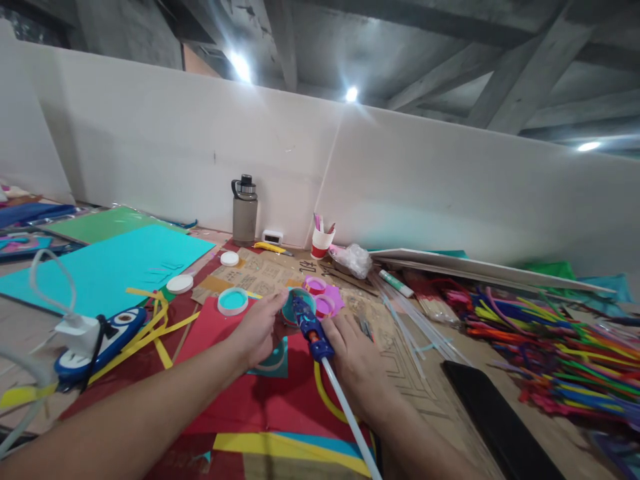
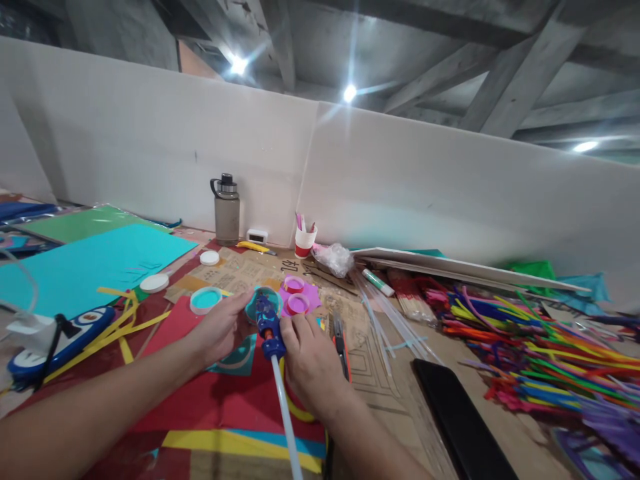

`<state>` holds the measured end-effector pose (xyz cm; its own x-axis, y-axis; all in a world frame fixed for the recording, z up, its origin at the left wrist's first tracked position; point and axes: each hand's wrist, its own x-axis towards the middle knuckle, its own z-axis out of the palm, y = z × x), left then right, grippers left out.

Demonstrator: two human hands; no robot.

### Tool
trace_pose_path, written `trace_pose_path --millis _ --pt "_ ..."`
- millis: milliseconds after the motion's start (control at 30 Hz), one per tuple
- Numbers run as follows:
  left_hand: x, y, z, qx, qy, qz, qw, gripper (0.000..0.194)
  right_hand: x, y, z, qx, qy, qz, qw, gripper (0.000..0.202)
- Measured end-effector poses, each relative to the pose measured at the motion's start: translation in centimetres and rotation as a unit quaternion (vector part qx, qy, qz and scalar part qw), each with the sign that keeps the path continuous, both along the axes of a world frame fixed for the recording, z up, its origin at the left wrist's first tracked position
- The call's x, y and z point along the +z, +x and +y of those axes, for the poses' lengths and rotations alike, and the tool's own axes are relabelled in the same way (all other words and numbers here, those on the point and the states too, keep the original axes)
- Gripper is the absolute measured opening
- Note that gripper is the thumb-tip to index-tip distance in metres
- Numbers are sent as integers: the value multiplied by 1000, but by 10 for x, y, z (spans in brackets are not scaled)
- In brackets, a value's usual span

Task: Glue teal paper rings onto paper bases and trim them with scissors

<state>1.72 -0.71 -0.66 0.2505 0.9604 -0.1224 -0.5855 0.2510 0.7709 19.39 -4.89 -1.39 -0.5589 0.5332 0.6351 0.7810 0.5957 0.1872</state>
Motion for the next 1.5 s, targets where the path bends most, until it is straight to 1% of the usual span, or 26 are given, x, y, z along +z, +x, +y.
trace_pose_path --millis 133,233,367,500,567,667,733,867,1000,1167,1400,1500 --pt "-4 0 1 -12 -1 -12 1000 21 0 -1 0 -4 -12 -4 1000 39" --pt "-4 -1 1 -12 4 -5 1000 21 1 -2 0 -17 -21 -1 1000 38" --pt "-1 0 0 28 26 6 999 19 2 -3 -1 -39 -21 7 999 36" --pt "1 2 -3 64 46 -21 997 17 2 -3 -2 -61 -15 9 998 38" --pt "2 1 -3 53 45 -34 997 15 2 -2 -2 -61 -11 12 998 39" --pt "3 -3 -1 14 34 -52 998 12 1 -1 0 -44 -9 17 999 40" --pt "3 -4 1 0 20 -53 998 11 1 0 1 -32 -5 12 999 40" --pt "0 -3 4 14 -13 -21 1000 19 -1 0 0 -11 8 -8 1000 40" --pt "-4 1 5 13 -6 -23 1000 19 -2 -2 -1 6 -6 -14 1000 39" --pt "-4 1 4 15 23 -28 999 21 -2 -2 -1 -14 -2 -3 1000 41" --pt "3 0 0 69 63 -41 995 17 2 -3 -3 -59 -14 -5 998 40" --pt "6 -1 -2 63 64 -55 994 16 2 -4 -3 -58 -14 -1 998 41"
